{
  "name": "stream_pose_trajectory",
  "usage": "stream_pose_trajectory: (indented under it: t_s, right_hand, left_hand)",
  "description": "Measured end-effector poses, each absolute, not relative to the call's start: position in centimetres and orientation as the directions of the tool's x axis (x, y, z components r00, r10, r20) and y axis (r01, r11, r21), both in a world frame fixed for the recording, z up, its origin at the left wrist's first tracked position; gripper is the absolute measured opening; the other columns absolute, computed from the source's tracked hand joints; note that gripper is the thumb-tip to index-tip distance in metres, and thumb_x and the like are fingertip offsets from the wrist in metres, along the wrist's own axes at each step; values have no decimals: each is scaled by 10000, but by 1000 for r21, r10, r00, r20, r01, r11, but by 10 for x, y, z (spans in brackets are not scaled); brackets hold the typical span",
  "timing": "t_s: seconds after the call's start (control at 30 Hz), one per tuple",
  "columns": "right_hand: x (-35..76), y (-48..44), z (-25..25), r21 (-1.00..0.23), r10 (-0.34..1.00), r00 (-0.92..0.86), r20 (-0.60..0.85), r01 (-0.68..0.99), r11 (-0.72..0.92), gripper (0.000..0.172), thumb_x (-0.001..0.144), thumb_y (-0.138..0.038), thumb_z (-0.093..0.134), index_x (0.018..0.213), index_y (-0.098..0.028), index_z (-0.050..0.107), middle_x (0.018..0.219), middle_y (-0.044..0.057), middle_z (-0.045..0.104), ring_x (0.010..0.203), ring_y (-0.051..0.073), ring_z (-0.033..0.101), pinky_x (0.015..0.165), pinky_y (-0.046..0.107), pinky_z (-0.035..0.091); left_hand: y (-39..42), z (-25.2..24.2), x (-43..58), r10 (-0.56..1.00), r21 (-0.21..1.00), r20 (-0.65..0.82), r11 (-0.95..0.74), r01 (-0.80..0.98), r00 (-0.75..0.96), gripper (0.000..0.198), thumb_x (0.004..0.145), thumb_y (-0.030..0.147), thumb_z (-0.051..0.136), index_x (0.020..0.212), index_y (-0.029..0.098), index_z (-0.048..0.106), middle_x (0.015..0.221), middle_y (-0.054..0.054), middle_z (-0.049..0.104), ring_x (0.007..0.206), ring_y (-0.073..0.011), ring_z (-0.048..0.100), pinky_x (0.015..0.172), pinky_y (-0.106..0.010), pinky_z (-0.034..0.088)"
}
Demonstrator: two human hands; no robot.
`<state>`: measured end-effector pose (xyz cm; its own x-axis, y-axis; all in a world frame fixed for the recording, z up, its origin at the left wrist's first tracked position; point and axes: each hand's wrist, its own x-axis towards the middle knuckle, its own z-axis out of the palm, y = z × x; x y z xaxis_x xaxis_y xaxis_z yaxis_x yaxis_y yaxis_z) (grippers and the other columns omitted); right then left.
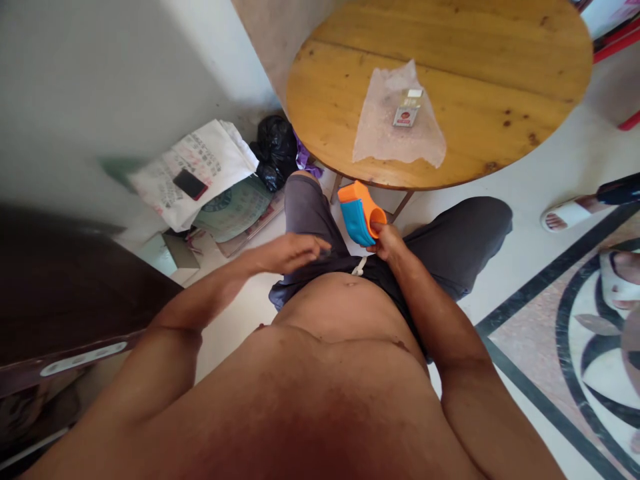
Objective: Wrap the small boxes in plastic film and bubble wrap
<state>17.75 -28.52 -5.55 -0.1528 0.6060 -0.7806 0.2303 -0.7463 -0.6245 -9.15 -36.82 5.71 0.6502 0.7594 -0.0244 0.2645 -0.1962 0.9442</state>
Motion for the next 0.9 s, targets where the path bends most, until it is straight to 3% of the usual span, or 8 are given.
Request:
stream_pose_trajectory:
  t_s: [0.1, 0.2, 0.37, 0.53, 0.63, 0.83, 0.9]
  right_hand:
    - [173, -290, -48, -519, 512, -89, -855, 161, -839, 401, 783, -569, 690, 900, -194, 606, 601, 6, 630, 453, 159, 575, 365, 266, 459]
    - [166, -290, -38, -578, 562, -133, -816, 180, -796, 397, 737, -520, 750, 926, -195, 621, 654, 11, 660, 492, 165, 589, 394, 279, 481]
    - [157, -268, 0, -657, 628, -197, -752, 286, -697, 334, 776, -504, 693, 910, -200, 659, 708, 59, 711, 582, 223, 656, 445, 308, 500]
    - [142, -235, 64, -750, 726, -250, -640, 406, -522, 323, 803, -507, 662, 947, -219, 699, 706, 49, 699, 508, 182, 603, 355, 263, 439]
    - [126, -211, 99, -807, 761, -315, -568, 393, -440, 363, 797, -536, 682, 963, -214, 707, 687, 36, 671, 477, 155, 563, 330, 254, 438]
    - [84, -106, 129, -922, 862, -408, -302, 354, -155, 436, 786, -596, 706, 1003, -219, 679, 789, 49, 675, 596, 171, 622, 383, 254, 490]
    - [69, -54, 123, -925, 924, -336, -181, 379, -43, 419, 799, -582, 704, 990, -211, 669, 791, 44, 664, 618, 170, 625, 442, 277, 527]
  left_hand:
    - [-348, 74, -133, 907, 985, -172, 165, 50, 384, 208, 892, 367, 661, 886, 164, 616, 1159, -139, 735, 1078, -234, 709, 930, -373, 567]
    - [-333, 90, -169, 930, 918, -302, 344, -198, 211, 280, 765, 352, 794, 830, 147, 615, 1082, -138, 759, 1034, -286, 732, 895, -433, 594]
    - [-317, 103, -202, 939, 870, -335, 339, -357, 76, 287, 690, 262, 826, 821, 137, 603, 1025, -141, 773, 990, -317, 745, 858, -478, 614]
    - [-301, 109, -222, 952, 869, -303, 291, -400, 36, 249, 715, 218, 798, 847, 121, 609, 1025, -169, 770, 986, -328, 746, 854, -478, 616]
    - [-295, 110, -233, 957, 867, -289, 276, -416, 33, 222, 737, 209, 787, 844, 118, 616, 1053, -186, 762, 1007, -338, 739, 853, -472, 616]
    - [-288, 96, -247, 950, 835, -311, 289, -468, 31, 200, 747, 190, 791, 844, 114, 633, 1082, -202, 752, 1039, -342, 728, 873, -469, 606]
    - [-285, 91, -248, 943, 817, -329, 307, -489, 42, 194, 749, 184, 789, 843, 112, 635, 1081, -204, 751, 1039, -341, 728, 874, -470, 604]
